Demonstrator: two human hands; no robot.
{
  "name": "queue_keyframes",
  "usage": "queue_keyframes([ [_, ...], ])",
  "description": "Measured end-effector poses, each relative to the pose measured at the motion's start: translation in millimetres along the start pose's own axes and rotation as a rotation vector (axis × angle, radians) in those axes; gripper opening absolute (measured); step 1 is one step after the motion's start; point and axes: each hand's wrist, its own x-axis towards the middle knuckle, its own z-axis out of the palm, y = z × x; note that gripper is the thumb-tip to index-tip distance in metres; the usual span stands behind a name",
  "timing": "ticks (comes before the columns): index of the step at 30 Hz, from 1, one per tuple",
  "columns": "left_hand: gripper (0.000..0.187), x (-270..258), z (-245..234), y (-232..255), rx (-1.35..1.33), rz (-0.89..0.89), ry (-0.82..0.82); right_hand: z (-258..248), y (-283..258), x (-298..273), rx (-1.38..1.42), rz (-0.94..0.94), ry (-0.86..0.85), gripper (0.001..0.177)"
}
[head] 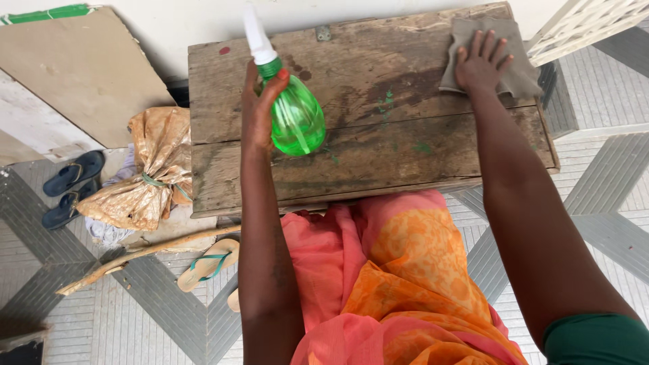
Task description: The person sprays a green cleaning solution onto a wooden surface and wipes it with a cloth. The person repeatedly sprays and wipes different areas of the surface while seated on the floor.
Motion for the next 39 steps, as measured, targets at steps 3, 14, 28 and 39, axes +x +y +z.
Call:
queue_keyframes([
  [3, 0.107, -3.8, -26.1, 5.9, 0.079, 0.042, 0.066, 16.2, -66.4, 6.9, -0.044, -0.079, -0.065, 0.070],
  [14, 0.085, -26.4, -61.1, 37.2, -0.277, 0.149, 0.102, 132.0, -410.0, -143.1, 0.121, -1.051, 0.105, 0.073],
  [28, 0.086, -44.3, -55.1, 28.7, -0.021, 0.149, 0.107, 59.9, -217.2, -340.9, 0.086, -1.464, -0.084, 0.063],
  [39, 0.094, -53.7, -20.0, 23.5, 0.069, 0.147, -0.023, -26.9, 139.2, -169.7, -0.033, -0.075, -0.050, 0.072],
])
